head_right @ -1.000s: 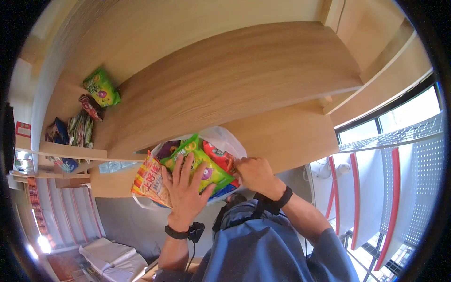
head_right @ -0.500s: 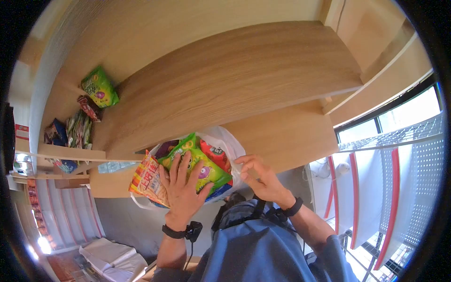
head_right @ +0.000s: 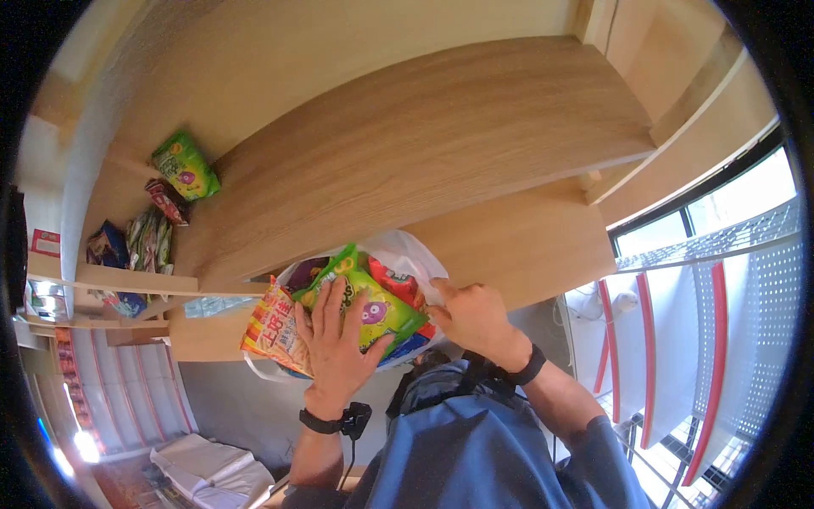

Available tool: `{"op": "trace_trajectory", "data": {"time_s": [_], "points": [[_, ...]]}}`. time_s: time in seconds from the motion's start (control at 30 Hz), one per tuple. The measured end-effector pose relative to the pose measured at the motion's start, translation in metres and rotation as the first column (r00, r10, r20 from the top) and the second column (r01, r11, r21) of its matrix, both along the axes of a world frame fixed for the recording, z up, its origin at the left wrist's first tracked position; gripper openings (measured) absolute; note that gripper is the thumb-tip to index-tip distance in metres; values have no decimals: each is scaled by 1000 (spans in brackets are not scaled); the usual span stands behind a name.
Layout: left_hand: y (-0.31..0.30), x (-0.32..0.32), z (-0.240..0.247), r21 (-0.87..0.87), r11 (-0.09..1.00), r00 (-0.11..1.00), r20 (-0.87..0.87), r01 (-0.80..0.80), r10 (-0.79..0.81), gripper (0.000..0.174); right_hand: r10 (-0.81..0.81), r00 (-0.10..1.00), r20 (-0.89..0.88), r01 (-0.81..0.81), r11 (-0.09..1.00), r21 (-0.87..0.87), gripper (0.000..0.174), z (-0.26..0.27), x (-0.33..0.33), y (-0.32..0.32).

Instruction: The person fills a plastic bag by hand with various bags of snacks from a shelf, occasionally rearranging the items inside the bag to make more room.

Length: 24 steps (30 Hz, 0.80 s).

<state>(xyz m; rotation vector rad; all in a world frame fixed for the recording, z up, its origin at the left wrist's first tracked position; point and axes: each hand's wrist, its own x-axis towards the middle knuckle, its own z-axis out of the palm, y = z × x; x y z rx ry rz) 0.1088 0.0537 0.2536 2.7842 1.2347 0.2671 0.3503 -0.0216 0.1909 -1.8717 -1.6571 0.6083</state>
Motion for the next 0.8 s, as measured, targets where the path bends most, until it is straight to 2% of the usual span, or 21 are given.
{"op": "trace_trajectory", "data": {"time_s": [0.1, 0.17, 0.2, 0.23, 0.27, 0.3, 0.37, 0.4, 0.47, 0.5, 0.57, 0.7, 0.77, 0.8], "points": [[-1, 1, 1, -11, 999, 998, 57, -36, 36, 82, 63, 995, 77, -65, 998, 12, 24, -4, 11, -1], [-1, 0, 1, 5, 999, 997, 63, -52, 52, 89, 45, 982, -186, -28, 995, 95, 17, -3, 13, 0], [-1, 0, 1, 5, 999, 997, 63, -53, 52, 89, 46, 982, -186, -29, 995, 95, 17, 0, 13, 0], [-1, 1, 2, 7, 998, 996, 71, -56, 56, 91, -2, 908, -419, 24, 999, 48, 14, 7, 11, 0], [-1, 1, 3, 9, 998, 995, 79, -61, 60, 94, -56, 780, -624, 63, 998, -11, 12, 10, 11, -1], [-1, 1, 3, 9, 998, 995, 79, -62, 62, 94, -55, 779, -624, 61, 998, -12, 12, 8, 8, -1], [0, -1, 3, -15, 999, 998, 62, -29, 29, 94, 68, 433, -899, 77, 991, 112, 14, 2, 2, -2], [0, -1, 3, -15, 999, 998, 61, -30, 31, 94, 68, 432, -899, 76, 991, 112, 14, 4, 3, -2], [0, 0, 4, -29, 1000, 998, 57, -11, 13, 91, 56, 216, -975, -59, 997, 44, 26, 10, 7, -1], [-1, 0, 5, -29, 1000, 998, 58, -10, 12, 91, 56, 217, -975, -59, 997, 44, 26, 14, 6, 0], [-2, -1, 6, -36, 998, 995, 82, 51, -48, 87, 123, 136, -983, -109, 988, 108, 37, 22, -1, 4], [-4, -2, 4, -38, 997, 994, 89, 70, -66, 85, 162, 98, -982, -32, 987, 159, 48, 36, -13, 16], [-4, -3, 4, -25, 997, 993, 96, 78, -75, 85, 275, 155, -949, 10, 960, 280, 57, 29, -18, 21], [-4, -2, 3, -24, 997, 993, 96, 73, -71, 85, 277, 153, -949, 5, 960, 281, 57, 32, -21, 18]]}}
